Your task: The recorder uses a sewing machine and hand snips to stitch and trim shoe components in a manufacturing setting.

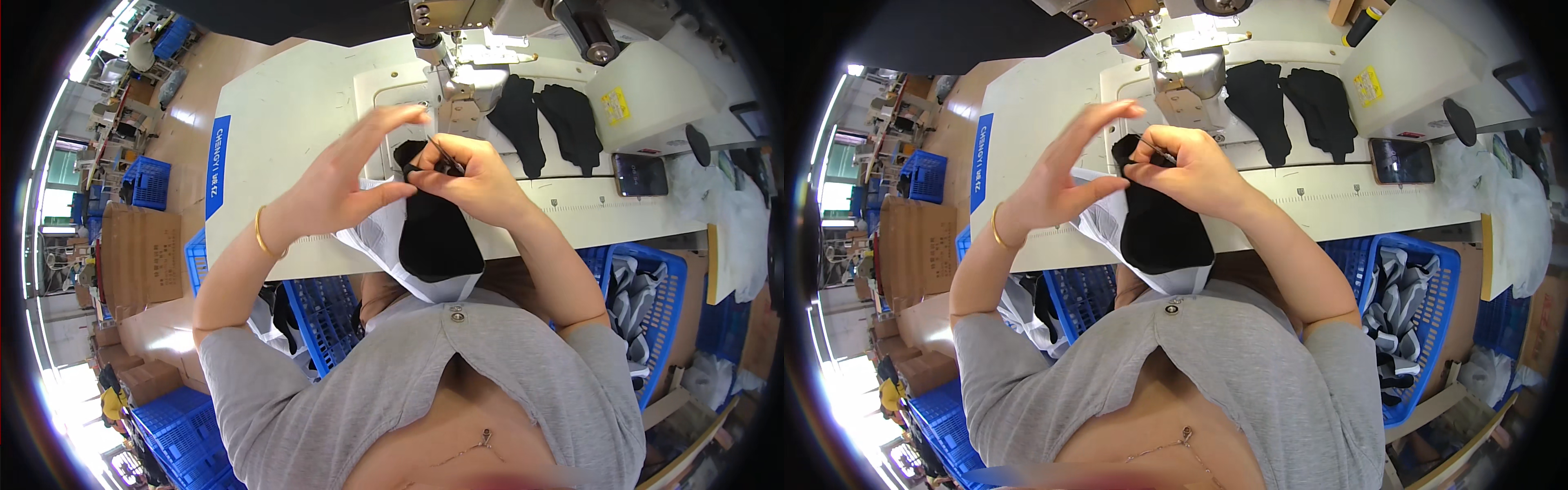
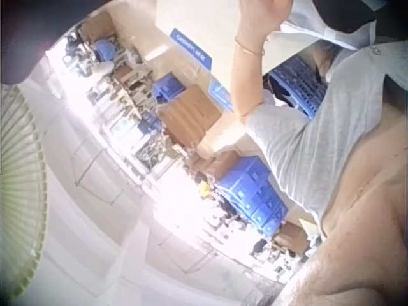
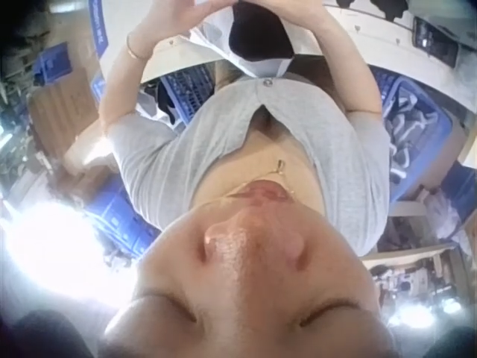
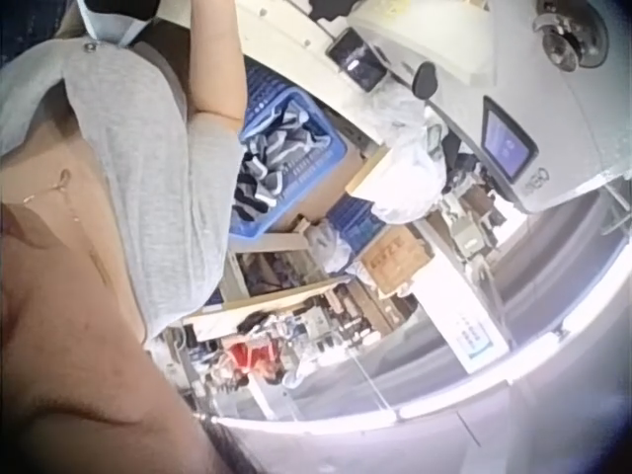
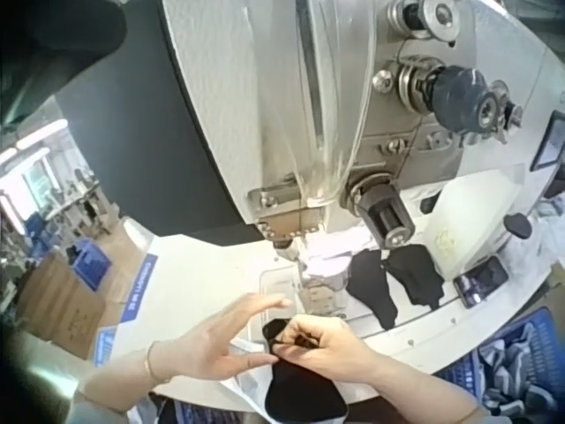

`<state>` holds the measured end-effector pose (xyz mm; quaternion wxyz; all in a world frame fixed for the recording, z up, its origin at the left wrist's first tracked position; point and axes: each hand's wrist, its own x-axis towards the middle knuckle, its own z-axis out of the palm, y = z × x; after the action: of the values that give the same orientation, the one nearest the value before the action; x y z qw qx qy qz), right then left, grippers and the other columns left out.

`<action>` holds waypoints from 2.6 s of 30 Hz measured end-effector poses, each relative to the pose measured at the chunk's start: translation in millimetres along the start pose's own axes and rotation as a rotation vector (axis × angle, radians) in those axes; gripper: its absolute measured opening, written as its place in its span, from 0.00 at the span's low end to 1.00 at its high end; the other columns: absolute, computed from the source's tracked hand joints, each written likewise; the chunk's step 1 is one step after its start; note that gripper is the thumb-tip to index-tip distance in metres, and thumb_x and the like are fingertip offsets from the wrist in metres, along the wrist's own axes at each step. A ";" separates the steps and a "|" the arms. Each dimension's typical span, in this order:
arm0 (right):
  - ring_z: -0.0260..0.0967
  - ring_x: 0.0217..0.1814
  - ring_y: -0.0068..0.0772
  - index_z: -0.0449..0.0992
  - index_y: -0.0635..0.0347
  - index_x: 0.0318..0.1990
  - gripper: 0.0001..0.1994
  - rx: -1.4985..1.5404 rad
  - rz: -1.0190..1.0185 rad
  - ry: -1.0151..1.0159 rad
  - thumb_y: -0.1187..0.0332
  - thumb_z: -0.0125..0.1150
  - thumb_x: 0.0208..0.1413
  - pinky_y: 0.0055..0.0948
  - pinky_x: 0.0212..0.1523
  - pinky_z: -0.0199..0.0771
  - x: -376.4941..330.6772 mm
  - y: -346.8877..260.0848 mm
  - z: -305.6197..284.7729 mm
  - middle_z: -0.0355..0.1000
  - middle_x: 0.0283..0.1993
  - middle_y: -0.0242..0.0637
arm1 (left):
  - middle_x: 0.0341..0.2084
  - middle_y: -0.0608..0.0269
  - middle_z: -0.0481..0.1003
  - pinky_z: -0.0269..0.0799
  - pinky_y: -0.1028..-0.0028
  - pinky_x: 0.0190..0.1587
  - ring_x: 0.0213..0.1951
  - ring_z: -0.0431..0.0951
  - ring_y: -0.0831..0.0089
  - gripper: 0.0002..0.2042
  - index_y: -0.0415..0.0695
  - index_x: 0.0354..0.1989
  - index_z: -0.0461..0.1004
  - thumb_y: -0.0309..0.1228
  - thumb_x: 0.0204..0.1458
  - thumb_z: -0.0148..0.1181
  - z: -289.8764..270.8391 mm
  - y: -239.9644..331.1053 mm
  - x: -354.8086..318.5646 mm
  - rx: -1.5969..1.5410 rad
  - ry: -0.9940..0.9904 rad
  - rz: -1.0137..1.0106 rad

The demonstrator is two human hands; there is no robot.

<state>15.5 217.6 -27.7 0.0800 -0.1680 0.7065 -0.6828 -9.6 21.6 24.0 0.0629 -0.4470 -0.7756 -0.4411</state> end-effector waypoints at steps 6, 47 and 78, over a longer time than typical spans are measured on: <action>0.71 0.29 0.25 0.72 0.63 0.31 0.09 -0.238 -0.180 -0.053 0.69 0.67 0.53 0.27 0.34 0.71 -9.2 -12.5 -6.0 0.74 0.29 0.35 | 0.25 0.59 0.73 0.67 0.70 0.39 0.32 0.71 0.68 0.11 0.38 0.36 0.75 0.31 0.49 0.67 -5.0 -22.8 2.0 -0.079 -0.481 -0.144; 0.69 0.31 0.26 0.80 0.62 0.37 0.09 -0.174 -0.538 0.049 0.80 0.65 0.46 0.24 0.32 0.68 -25.2 22.6 -0.9 0.73 0.31 0.32 | 0.35 0.68 0.79 0.71 0.82 0.42 0.37 0.75 0.84 0.08 0.36 0.41 0.79 0.22 0.55 0.56 -14.3 -13.7 -21.9 -0.535 -0.292 -0.639; 0.70 0.26 0.37 0.78 0.62 0.33 0.08 -0.503 -0.442 0.035 0.71 0.69 0.46 0.31 0.25 0.68 -32.6 -0.6 -1.2 0.73 0.25 0.38 | 0.21 0.60 0.75 0.67 0.75 0.25 0.21 0.71 0.71 0.05 0.39 0.30 0.78 0.24 0.44 0.66 -20.1 10.6 17.0 0.071 -0.569 -0.276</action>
<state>45.5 230.1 -30.9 -0.1263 -0.3198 0.8006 -0.4907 -17.7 19.8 51.2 -0.2011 -0.4406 -0.8304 -0.2753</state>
